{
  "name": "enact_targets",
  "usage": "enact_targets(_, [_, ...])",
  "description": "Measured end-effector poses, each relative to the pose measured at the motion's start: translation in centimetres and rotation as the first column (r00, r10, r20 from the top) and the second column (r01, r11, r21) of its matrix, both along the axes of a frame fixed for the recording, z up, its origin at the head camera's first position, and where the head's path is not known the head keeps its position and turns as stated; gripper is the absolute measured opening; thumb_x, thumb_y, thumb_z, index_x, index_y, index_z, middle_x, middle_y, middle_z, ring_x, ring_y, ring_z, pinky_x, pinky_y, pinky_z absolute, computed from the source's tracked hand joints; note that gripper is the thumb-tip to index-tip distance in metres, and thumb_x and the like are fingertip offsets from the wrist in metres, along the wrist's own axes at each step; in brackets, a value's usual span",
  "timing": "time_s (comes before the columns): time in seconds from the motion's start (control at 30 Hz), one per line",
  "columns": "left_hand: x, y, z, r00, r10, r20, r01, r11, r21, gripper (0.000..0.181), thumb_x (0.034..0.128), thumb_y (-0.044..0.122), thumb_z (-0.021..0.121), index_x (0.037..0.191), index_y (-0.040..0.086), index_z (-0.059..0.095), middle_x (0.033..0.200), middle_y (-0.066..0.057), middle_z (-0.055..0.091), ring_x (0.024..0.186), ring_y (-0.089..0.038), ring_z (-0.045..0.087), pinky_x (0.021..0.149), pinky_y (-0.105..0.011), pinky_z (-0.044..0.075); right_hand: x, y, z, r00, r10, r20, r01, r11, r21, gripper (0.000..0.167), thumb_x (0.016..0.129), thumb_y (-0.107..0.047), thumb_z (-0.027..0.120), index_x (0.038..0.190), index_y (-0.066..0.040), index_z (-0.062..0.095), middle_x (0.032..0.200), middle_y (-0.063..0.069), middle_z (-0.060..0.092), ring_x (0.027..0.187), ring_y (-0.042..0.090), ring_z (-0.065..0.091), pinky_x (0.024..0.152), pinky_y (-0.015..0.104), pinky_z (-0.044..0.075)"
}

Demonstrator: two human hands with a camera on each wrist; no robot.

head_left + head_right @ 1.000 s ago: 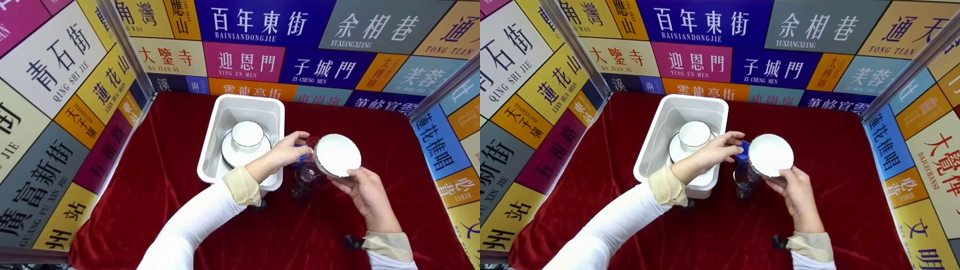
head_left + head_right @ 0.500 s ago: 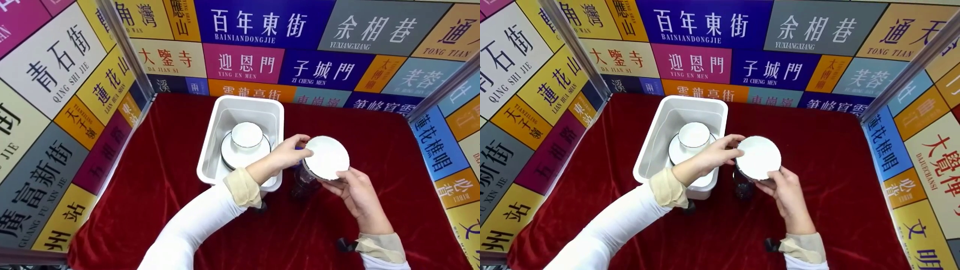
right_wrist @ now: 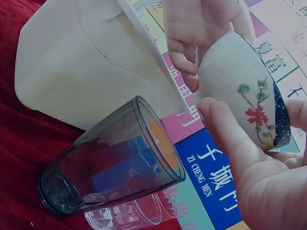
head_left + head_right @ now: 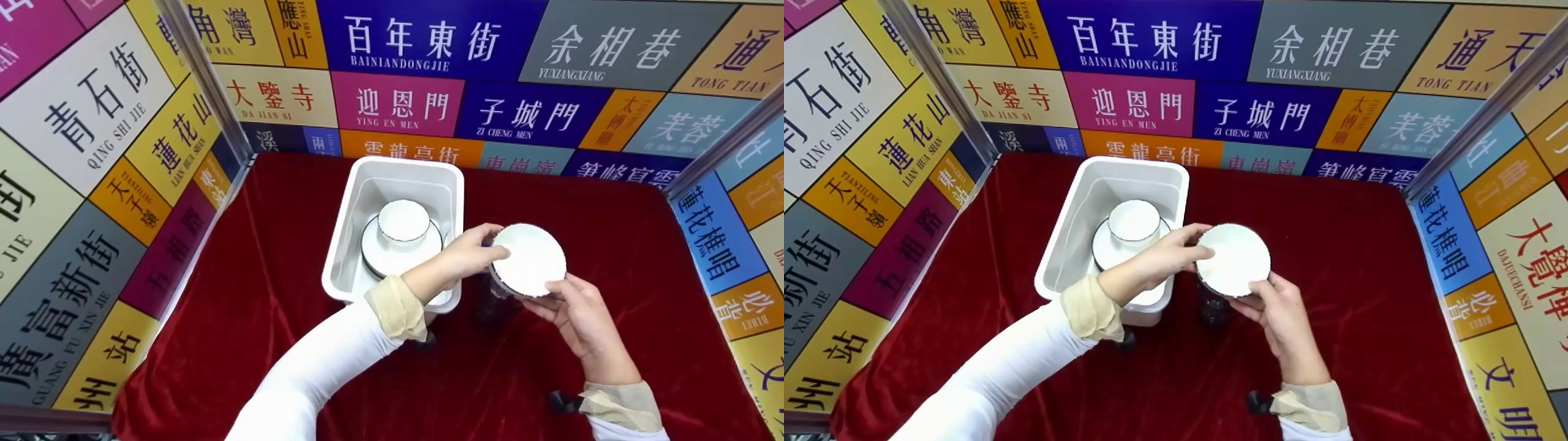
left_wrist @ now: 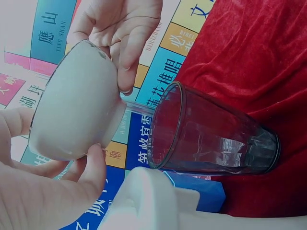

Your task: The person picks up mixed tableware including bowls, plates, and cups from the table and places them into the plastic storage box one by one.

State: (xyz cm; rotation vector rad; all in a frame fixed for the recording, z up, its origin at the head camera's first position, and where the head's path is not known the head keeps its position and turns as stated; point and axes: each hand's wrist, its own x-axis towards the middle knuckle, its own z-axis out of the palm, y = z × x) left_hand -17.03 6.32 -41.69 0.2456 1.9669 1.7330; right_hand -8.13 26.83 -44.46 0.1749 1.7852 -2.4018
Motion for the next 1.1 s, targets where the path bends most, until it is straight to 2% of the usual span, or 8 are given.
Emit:
enact_targets(0.53, [-0.23, 0.0, -0.36, 0.999, -0.007, 0.048, 0.004, 0.998, 0.059, 0.046, 0.0941, 0.005, 0.055, 0.14, 0.002, 0.054, 0.12, -0.006, 0.064, 0.1, -0.014, 0.065, 0.084, -0.03, 0.061, 0.28, 0.09, 0.09, 1.0, 0.023, -0.004, -0.023, 1.0, 0.015, 0.03, 0.103, 0.001, 0.04, 0.117, -0.009, 0.065, 0.103, 0.009, 0.077, 0.092, 0.023, 0.077, 0.083, 0.036, 0.062])
enact_targets(0.7, [-0.25, -0.23, -0.38, 0.998, 0.006, 0.07, -0.011, 0.997, 0.083, 0.046, 0.0939, 0.003, 0.054, 0.139, 0.001, 0.055, 0.117, -0.007, 0.065, 0.098, -0.015, 0.065, 0.084, -0.034, 0.061, 0.32, 0.03, 0.07, 0.999, 0.052, -0.006, -0.052, 0.999, 0.01, 0.023, 0.105, -0.005, 0.044, 0.12, -0.008, 0.061, 0.105, 0.009, 0.077, 0.094, 0.024, 0.076, 0.086, 0.037, 0.061])
enact_targets(0.87, [-0.28, -0.47, -0.43, 0.997, 0.016, 0.082, -0.023, 0.996, 0.087, 0.045, 0.0938, 0.004, 0.054, 0.139, 0.001, 0.055, 0.116, -0.007, 0.065, 0.096, -0.016, 0.066, 0.083, -0.035, 0.062, 0.33, -0.11, -0.19, 0.996, 0.082, -0.023, -0.082, 0.997, -0.007, 0.023, 0.106, -0.008, 0.044, 0.119, -0.009, 0.063, 0.106, 0.009, 0.077, 0.095, 0.023, 0.076, 0.087, 0.037, 0.061])
enact_targets(1.1, [-0.41, -0.61, -0.45, 0.994, 0.035, 0.105, -0.045, 0.995, 0.093, 0.045, 0.0937, 0.002, 0.053, 0.138, 0.0, 0.056, 0.115, -0.007, 0.065, 0.095, -0.017, 0.066, 0.082, -0.036, 0.062, 0.36, -0.46, -0.44, 0.997, 0.073, -0.011, -0.073, 0.997, -0.011, 0.021, 0.107, -0.011, 0.046, 0.119, -0.009, 0.063, 0.107, 0.008, 0.077, 0.095, 0.022, 0.076, 0.088, 0.037, 0.06])
